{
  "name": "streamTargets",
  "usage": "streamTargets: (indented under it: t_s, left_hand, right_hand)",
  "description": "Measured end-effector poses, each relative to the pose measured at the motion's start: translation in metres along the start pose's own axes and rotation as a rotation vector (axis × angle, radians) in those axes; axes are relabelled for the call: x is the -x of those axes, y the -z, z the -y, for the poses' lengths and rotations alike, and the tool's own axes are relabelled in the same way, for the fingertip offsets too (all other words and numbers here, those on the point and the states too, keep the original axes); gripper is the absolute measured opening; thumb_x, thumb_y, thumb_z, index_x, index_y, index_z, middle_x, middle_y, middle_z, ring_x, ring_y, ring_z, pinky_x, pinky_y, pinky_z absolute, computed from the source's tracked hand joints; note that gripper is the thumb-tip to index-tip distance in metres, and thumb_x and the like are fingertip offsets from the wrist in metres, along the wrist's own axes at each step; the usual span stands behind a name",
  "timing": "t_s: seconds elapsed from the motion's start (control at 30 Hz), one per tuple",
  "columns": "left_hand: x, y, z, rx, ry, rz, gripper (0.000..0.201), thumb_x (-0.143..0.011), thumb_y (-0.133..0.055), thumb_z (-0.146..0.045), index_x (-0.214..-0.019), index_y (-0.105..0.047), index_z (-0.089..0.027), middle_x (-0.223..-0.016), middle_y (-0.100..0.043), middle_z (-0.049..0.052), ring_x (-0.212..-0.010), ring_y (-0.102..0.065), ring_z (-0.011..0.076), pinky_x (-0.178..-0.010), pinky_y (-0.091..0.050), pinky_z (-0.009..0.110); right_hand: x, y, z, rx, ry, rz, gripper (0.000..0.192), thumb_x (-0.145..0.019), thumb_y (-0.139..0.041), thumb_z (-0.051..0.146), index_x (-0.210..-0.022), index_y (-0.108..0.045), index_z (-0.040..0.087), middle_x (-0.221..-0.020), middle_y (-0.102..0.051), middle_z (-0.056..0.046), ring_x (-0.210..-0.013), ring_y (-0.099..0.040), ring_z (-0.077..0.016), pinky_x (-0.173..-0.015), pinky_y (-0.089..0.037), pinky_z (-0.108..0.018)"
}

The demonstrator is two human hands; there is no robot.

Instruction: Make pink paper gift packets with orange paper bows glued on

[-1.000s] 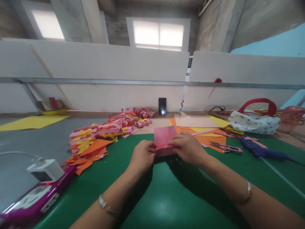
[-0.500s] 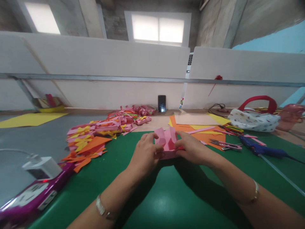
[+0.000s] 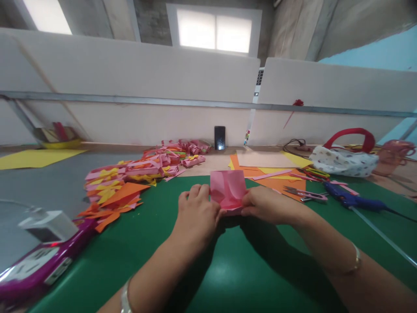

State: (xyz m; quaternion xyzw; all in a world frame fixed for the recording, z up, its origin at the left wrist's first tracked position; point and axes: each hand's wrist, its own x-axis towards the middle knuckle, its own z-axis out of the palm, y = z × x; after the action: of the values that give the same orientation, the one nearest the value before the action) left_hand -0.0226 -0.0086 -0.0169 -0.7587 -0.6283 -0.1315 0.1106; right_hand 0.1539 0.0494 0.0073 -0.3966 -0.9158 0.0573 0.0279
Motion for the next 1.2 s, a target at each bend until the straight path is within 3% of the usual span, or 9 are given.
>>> streamTargets:
  t_s: [0.13,0.33,0.5,0.77,1.2]
  left_hand:
    - [-0.001,-0.005,-0.004,-0.044,0.004,-0.031,0.02,-0.081,-0.052,-0.032,-0.079,-0.07,-0.023,-0.102,-0.057,0.01,-0.099,-0.045,0.0298,-0.077,-0.036,0.043]
    - [-0.003,-0.009,-0.011,-0.066,0.028,-0.035,0.02,-0.08,-0.056,-0.033,-0.073,-0.069,-0.02,-0.096,-0.058,0.011,-0.098,-0.046,0.0292,-0.078,-0.035,0.043]
    - [-0.001,-0.009,-0.015,-0.074,0.03,0.001,0.02,-0.083,-0.048,-0.021,-0.077,-0.067,-0.018,-0.093,-0.058,0.01,-0.095,-0.048,0.0294,-0.075,-0.036,0.043]
    - [-0.003,-0.012,-0.008,-0.059,0.056,0.018,0.024,-0.084,-0.048,-0.03,-0.079,-0.067,-0.017,-0.094,-0.058,0.011,-0.096,-0.048,0.0305,-0.072,-0.036,0.043]
    - [-0.01,-0.014,-0.01,-0.061,0.132,0.12,0.02,-0.083,-0.049,-0.031,-0.084,-0.066,-0.02,-0.094,-0.061,0.009,-0.095,-0.05,0.0284,-0.069,-0.034,0.039]
  right_hand:
    - [-0.001,-0.009,0.005,0.096,-0.024,-0.064,0.025,-0.087,-0.045,0.024,-0.077,-0.067,0.02,-0.086,-0.061,-0.006,-0.068,-0.055,-0.015,-0.054,-0.03,-0.025]
    - [-0.005,-0.013,0.013,0.206,-0.147,-0.032,0.023,-0.084,-0.044,0.017,-0.077,-0.065,0.018,-0.071,-0.066,-0.009,-0.064,-0.06,-0.0208,-0.051,-0.03,-0.027]
    - [-0.005,-0.014,0.019,0.257,-0.183,-0.024,0.022,-0.081,-0.044,0.01,-0.083,-0.065,0.015,-0.078,-0.068,-0.015,-0.072,-0.064,-0.028,-0.053,-0.036,-0.029]
    - [-0.001,-0.007,0.014,0.234,-0.135,0.024,0.026,-0.089,-0.043,0.034,-0.085,-0.064,0.019,-0.08,-0.069,-0.011,-0.073,-0.064,-0.0262,-0.053,-0.037,-0.028]
    - [-0.004,-0.008,0.025,0.249,-0.247,0.075,0.022,-0.077,-0.046,0.009,-0.08,-0.067,0.014,-0.086,-0.068,-0.013,-0.079,-0.065,-0.0275,-0.058,-0.042,-0.03]
